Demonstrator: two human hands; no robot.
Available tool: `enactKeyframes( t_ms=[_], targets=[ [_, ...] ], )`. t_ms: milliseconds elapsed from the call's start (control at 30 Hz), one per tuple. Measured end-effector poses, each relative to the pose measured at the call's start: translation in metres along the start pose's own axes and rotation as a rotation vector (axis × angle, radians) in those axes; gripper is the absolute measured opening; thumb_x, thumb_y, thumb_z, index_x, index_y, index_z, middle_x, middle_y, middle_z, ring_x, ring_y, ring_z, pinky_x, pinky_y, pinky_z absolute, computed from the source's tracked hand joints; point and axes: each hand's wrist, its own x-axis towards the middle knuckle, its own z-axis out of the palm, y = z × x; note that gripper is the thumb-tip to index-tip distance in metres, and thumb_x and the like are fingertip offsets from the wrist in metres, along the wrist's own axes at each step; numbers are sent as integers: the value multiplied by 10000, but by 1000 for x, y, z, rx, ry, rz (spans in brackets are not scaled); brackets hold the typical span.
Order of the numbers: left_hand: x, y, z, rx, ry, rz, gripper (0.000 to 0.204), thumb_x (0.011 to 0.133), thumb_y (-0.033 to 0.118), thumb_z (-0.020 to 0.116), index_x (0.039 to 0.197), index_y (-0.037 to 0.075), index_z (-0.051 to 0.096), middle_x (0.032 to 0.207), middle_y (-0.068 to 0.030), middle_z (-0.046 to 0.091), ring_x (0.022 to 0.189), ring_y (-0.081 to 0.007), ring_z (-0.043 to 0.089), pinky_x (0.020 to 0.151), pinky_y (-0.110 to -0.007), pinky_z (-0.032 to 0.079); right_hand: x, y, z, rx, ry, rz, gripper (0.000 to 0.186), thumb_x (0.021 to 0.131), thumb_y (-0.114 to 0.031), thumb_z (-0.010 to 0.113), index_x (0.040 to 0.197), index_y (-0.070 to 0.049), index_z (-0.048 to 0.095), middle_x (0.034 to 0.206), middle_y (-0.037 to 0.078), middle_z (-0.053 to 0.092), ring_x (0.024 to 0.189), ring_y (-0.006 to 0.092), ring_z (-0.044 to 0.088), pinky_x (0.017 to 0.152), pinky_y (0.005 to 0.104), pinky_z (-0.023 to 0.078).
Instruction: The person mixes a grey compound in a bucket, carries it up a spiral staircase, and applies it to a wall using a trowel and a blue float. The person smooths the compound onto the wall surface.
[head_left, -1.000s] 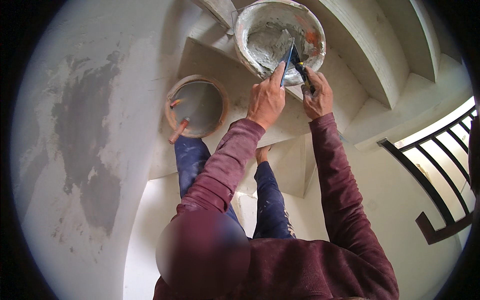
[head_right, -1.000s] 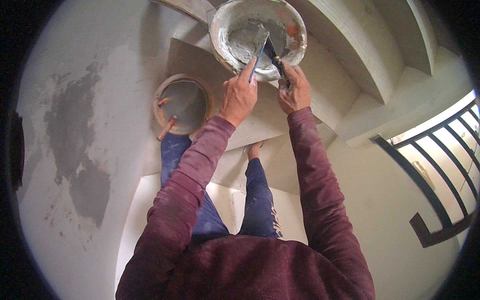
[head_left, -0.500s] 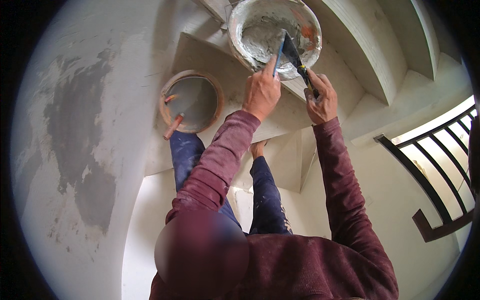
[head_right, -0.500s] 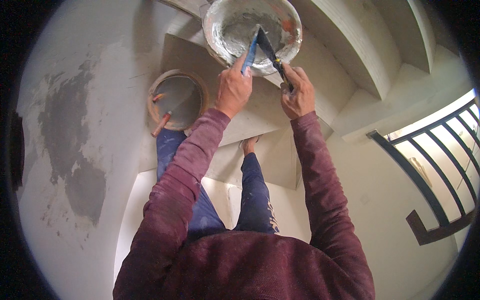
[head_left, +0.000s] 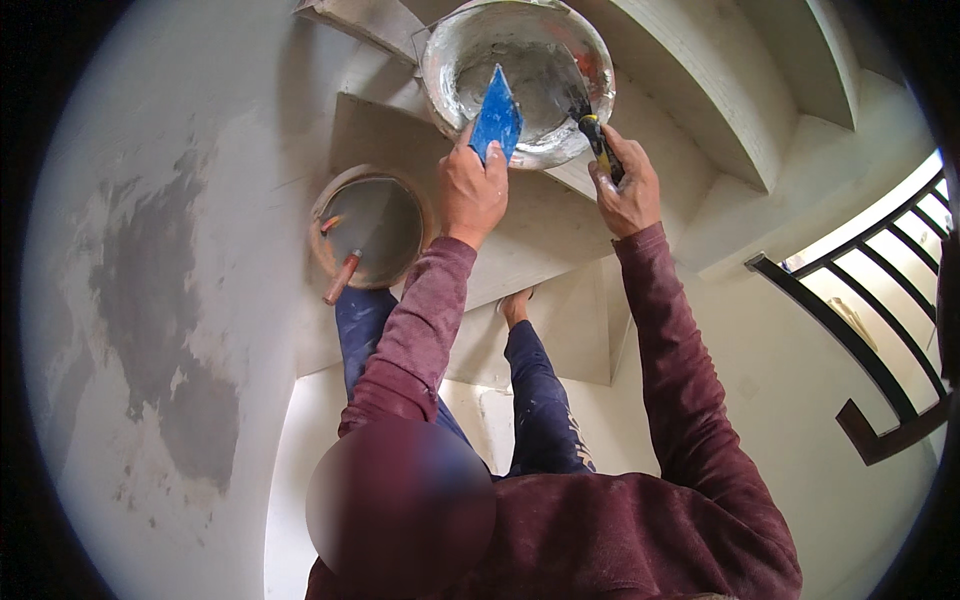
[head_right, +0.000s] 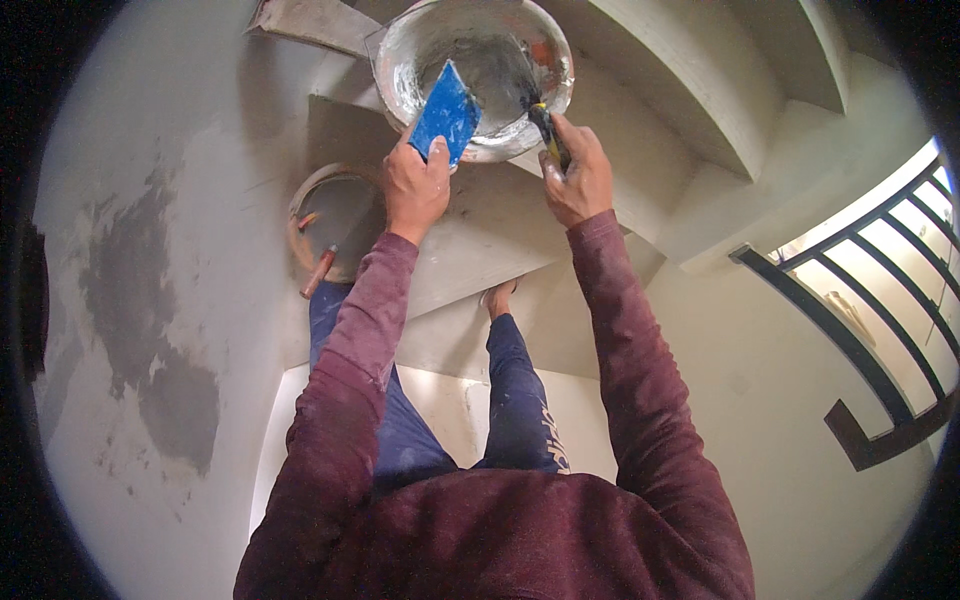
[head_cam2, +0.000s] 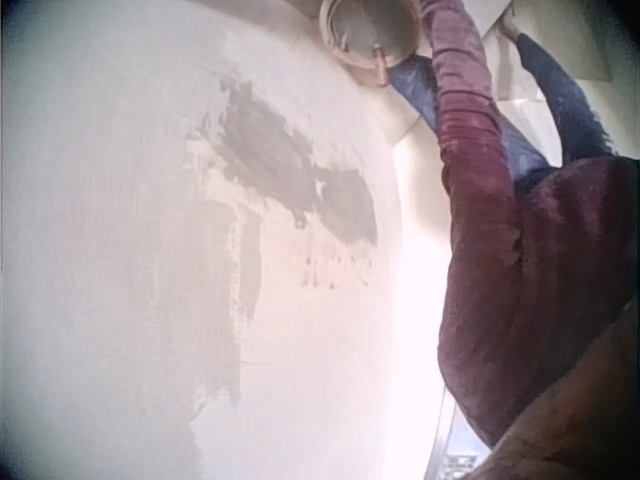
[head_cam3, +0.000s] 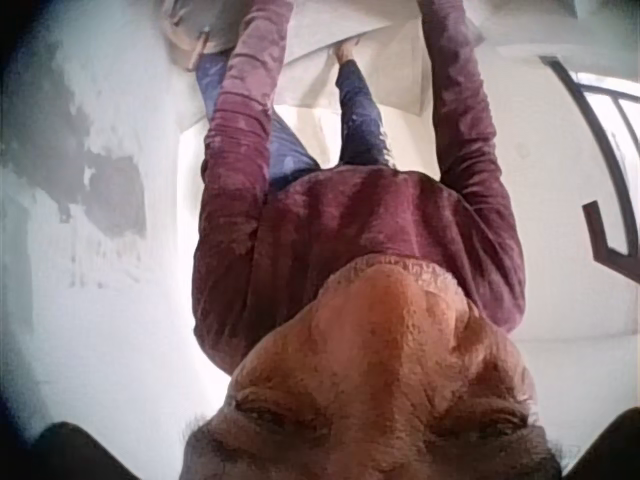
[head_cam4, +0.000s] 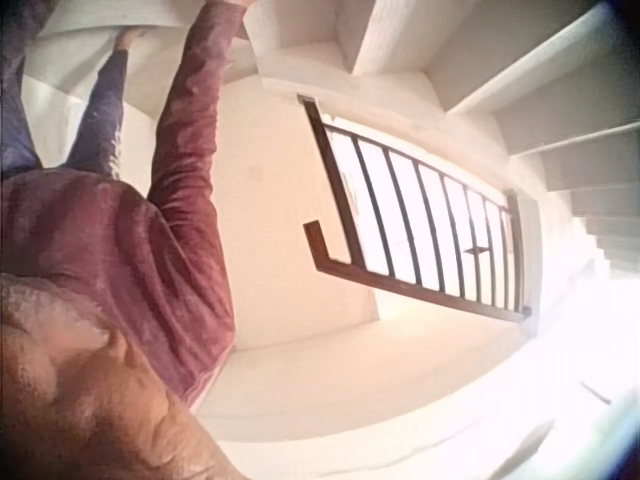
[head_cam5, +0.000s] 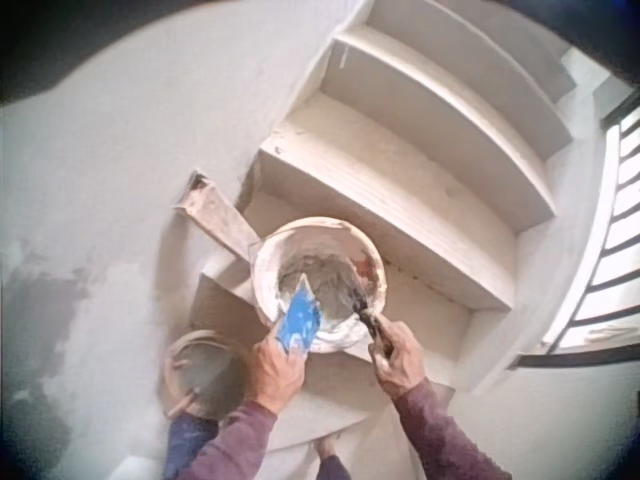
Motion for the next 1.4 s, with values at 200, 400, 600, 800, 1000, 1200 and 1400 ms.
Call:
enactKeyframes(
  t_ms=[200,400,600,800,1000,1200,1400],
  targets=[
    [-5,-4,5,0,-53,8,361,826,159,469,1133,-30,489,910,-272,579,845,-422,557,768,-468,416,4,-11,29,-163,2,-28,477,723,0,564,1193,-63,507,942,141,551,852,295,561,763,349,442],
    [-8,5,9,-11,-5,134,365,819,117,473,1151,-36,478,891,-293,569,802,-440,559,697,-464,443,5,-18,49,-122,-5,4,499,702,46,542,1188,-58,507,971,178,544,930,336,546,807,357,436],
    [-8,0,11,15,20,180,366,823,110,465,1155,-42,473,938,-284,569,839,-438,553,727,-461,438,0,-27,33,-77,-143,-50,485,702,55,537,1173,-56,517,943,161,539,880,323,539,771,367,431],
    [1,-1,6,-29,-12,35,345,825,147,475,1102,-57,494,920,-273,574,818,-422,564,734,-437,444,-13,-30,-17,-138,-207,-77,485,703,32,538,1181,-47,512,919,160,530,832,307,534,739,346,427],
    [6,-2,0,-401,-50,-190,214,826,117,513,901,-84,526,807,-143,583,672,-198,601,557,-331,540,-20,-18,-35,269,-159,299,428,745,-78,525,1167,-4,537,838,105,585,705,180,527,677,285,427],
    [13,-15,-6,-844,-59,-390,252,851,51,487,1064,-84,484,940,-142,589,764,-207,628,619,-346,588,-6,-20,-47,423,-288,533,376,777,-161,568,1119,-6,590,722,8,546,618,83,455,582,227,403],
    [13,-13,-15,-862,-119,-392,309,844,68,523,1113,-71,465,1002,-137,573,804,-213,626,610,-350,587,22,-16,-49,227,-393,358,378,815,-238,574,1110,-2,595,656,16,532,579,74,452,545,226,390]
  ],
)
